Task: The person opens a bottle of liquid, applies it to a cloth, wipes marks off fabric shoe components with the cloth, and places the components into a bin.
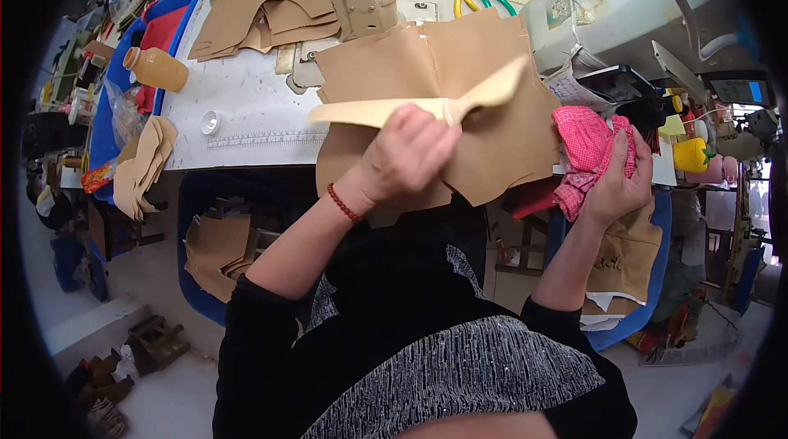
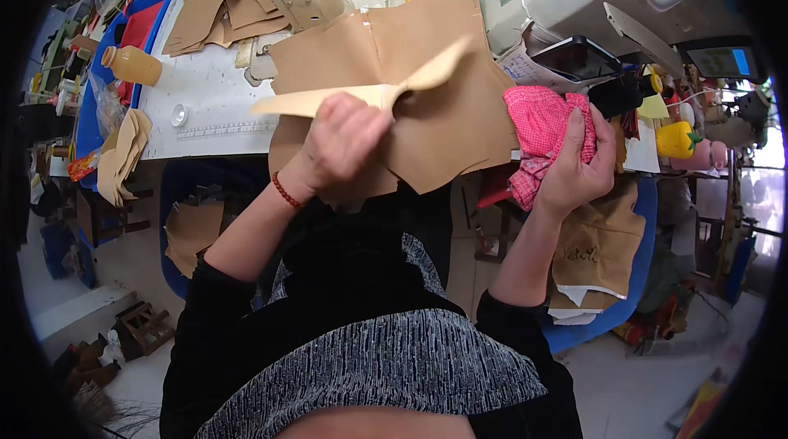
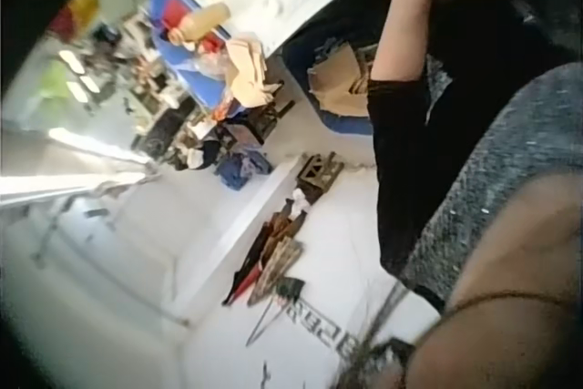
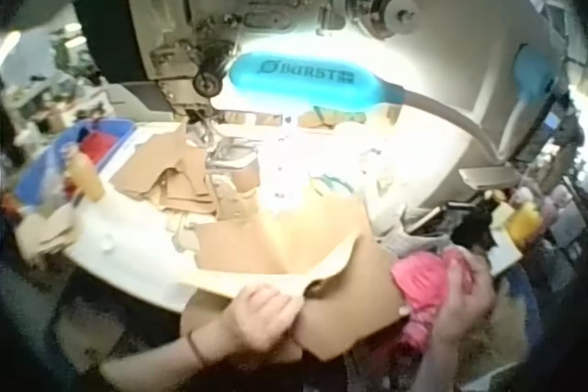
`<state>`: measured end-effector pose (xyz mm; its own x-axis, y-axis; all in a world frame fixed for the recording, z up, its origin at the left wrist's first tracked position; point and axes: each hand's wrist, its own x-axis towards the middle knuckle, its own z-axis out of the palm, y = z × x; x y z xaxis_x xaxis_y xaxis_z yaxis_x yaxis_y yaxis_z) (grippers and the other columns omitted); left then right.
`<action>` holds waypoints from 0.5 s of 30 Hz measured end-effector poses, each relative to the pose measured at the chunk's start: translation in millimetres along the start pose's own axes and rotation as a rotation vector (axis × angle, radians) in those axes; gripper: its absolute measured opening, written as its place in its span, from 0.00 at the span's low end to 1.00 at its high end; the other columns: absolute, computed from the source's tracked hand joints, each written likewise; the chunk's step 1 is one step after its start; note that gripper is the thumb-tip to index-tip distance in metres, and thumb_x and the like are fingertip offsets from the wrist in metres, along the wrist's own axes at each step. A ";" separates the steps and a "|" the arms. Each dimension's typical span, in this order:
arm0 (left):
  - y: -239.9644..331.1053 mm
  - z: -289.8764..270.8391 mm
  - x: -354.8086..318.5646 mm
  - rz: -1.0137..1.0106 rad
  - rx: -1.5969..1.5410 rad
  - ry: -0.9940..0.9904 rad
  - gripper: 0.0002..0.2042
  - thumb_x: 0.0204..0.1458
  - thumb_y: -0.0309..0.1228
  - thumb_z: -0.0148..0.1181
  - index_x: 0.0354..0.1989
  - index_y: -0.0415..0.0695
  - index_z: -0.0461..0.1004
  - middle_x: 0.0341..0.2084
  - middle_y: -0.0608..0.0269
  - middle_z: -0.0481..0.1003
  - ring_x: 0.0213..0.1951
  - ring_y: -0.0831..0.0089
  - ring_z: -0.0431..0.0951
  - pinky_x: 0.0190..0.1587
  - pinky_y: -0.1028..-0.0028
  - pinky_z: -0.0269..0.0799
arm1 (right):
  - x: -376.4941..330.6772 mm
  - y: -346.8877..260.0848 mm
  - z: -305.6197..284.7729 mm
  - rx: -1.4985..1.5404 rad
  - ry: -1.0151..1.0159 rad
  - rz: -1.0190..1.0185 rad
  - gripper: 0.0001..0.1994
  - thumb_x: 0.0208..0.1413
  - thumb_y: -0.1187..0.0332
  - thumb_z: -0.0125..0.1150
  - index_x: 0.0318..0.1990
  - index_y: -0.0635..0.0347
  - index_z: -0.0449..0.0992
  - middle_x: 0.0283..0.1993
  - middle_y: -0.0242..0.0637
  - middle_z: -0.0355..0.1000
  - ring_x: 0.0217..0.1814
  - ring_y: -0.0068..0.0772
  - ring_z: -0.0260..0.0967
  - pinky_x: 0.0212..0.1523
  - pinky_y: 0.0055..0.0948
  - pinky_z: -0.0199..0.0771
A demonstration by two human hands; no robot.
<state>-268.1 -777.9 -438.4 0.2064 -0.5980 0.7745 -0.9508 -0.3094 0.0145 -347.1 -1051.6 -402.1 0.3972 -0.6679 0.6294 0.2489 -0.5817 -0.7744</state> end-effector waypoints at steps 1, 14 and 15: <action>-3.0 5.6 2.5 -0.103 0.092 -0.004 0.16 0.45 0.25 0.51 0.44 0.34 0.70 0.32 0.58 0.69 0.35 0.63 0.70 0.46 0.62 0.65 | 0.6 0.4 0.3 -0.021 -0.008 -0.024 0.09 0.53 0.79 0.61 0.41 0.73 0.75 0.41 0.40 0.75 0.41 0.24 0.71 0.45 0.24 0.72; -49.7 15.0 18.2 -0.584 -0.102 -0.124 0.31 0.34 0.29 0.72 0.50 0.34 0.65 0.43 0.49 0.68 0.47 0.54 0.68 0.54 0.62 0.62 | -3.6 0.5 -2.0 -0.039 -0.025 -0.029 0.09 0.53 0.78 0.61 0.41 0.73 0.75 0.40 0.37 0.75 0.43 0.24 0.70 0.48 0.24 0.69; -52.1 16.9 20.6 -0.585 -0.099 -0.124 0.31 0.34 0.29 0.72 0.50 0.34 0.65 0.43 0.49 0.68 0.47 0.54 0.68 0.54 0.62 0.62 | -4.2 0.6 -0.9 -0.037 -0.026 -0.029 0.09 0.53 0.78 0.61 0.41 0.73 0.75 0.40 0.37 0.75 0.43 0.24 0.70 0.48 0.24 0.69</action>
<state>-210.4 -786.6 -433.8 0.7211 -0.4331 0.5408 -0.6872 -0.5461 0.4791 -349.4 -1049.5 -405.1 0.4132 -0.6383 0.6495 0.2284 -0.6178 -0.7524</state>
